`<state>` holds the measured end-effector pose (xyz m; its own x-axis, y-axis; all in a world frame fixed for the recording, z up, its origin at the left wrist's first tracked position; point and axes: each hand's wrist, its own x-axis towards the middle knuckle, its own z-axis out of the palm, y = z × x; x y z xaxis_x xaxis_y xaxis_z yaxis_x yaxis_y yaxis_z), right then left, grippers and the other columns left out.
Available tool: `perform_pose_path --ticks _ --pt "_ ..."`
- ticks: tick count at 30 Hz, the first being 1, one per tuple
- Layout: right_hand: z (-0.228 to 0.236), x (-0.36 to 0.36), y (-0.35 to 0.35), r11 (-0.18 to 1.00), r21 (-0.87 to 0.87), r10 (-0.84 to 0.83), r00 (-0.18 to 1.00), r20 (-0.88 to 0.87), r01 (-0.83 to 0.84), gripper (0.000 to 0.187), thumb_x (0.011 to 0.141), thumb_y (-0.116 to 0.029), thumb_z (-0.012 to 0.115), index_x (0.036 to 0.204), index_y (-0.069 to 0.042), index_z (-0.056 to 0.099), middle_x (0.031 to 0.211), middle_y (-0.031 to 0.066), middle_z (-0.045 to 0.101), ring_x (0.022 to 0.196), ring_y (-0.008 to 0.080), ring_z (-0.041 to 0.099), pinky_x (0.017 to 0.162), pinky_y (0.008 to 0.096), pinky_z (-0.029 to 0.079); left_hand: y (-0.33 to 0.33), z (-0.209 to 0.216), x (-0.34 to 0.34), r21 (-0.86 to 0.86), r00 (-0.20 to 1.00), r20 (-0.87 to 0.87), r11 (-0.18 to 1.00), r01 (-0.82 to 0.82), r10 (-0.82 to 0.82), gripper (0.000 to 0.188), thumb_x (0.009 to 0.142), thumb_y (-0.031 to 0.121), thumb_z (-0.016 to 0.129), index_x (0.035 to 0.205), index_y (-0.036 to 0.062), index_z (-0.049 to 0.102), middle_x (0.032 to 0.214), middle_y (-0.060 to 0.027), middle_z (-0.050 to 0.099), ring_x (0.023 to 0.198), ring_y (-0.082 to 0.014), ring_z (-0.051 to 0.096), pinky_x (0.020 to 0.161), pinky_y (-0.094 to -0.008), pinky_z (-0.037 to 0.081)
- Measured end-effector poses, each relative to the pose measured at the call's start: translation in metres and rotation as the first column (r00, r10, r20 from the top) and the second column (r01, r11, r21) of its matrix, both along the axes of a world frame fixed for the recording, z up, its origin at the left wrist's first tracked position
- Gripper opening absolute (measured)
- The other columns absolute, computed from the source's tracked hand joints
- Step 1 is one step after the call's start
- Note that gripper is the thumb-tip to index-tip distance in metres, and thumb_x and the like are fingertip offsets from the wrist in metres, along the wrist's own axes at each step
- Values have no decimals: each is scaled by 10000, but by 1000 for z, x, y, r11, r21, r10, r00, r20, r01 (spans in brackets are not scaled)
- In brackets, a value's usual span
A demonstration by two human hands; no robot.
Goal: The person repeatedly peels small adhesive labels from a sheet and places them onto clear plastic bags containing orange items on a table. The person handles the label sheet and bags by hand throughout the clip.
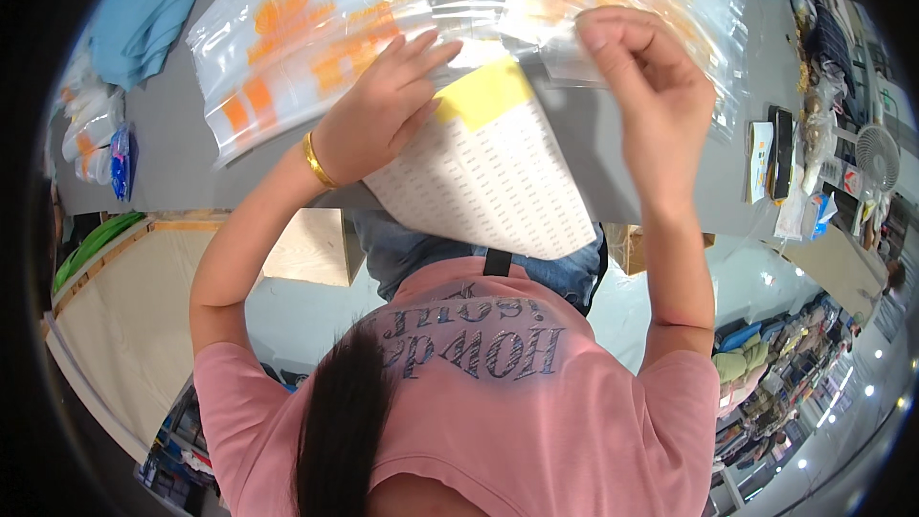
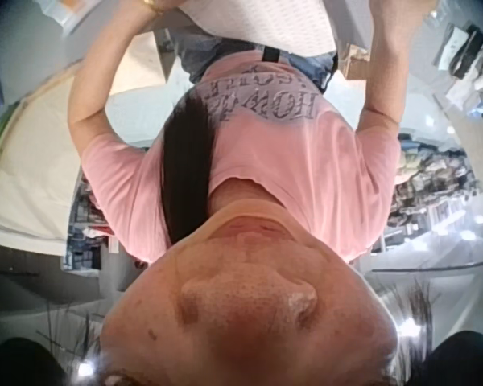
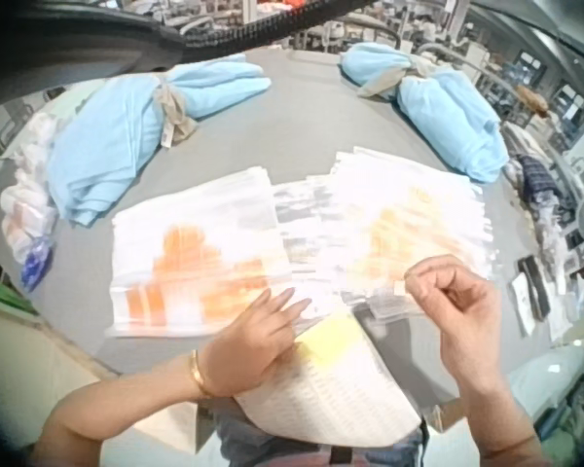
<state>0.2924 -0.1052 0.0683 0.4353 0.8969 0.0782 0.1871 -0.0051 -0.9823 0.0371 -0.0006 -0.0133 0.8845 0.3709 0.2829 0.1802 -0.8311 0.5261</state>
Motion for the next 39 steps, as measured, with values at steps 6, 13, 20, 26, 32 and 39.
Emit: perform_pose_path --ticks 6,13,20,26,32,39 --pt "-37 16 23 994 -64 89 996 4 -89 117 948 -80 757 998 21 786 1112 51 744 965 112 668 886 255 521 -20 -4 -59 30 968 -171 983 -179 181 127 918 20 679 856 -14 574 1582 -199 467 1515 -441 359 1226 -640 254" --pt "-74 -28 62 948 -103 308 948 79 -300 157 902 -153 813 921 1 789 1042 31 717 908 119 657 781 257 524 -22 4 -39 32 995 -5 994 -100 101 145 905 38 683 844 -24 566 1562 -205 471 1492 -419 392 1226 -606 306" --pt "-94 -30 65 956 -175 263 954 142 -237 116 881 -135 817 900 -21 801 1015 39 715 946 142 624 777 271 518 -20 -17 -21 121 995 -61 990 -66 74 160 940 98 643 842 -13 584 1515 -183 505 1460 -385 420 1238 -583 303" --pt "-103 -39 68 952 -165 298 908 294 -259 94 845 -132 827 870 -44 807 991 32 715 1035 196 580 883 333 484 -25 -17 -22 113 989 -81 987 -110 120 160 932 109 630 832 -6 578 1536 -169 489 1465 -358 415 1249 -567 282" --pt "-100 -53 62 977 -93 204 724 659 -191 183 807 -205 849 860 -47 772 1018 41 690 1041 259 548 954 433 372 -25 -16 -14 204 970 -142 965 -167 198 125 915 119 616 890 -3 628 1554 -149 484 1430 -326 445 1236 -507 288" --pt "-87 -52 100 999 31 -33 363 931 11 286 864 -323 802 961 -56 761 1033 64 707 1033 308 577 913 456 386 -28 -8 -14 141 983 -61 977 -163 172 90 931 86 631 923 -3 640 1467 -135 551 1391 -324 471 1184 -487 344"
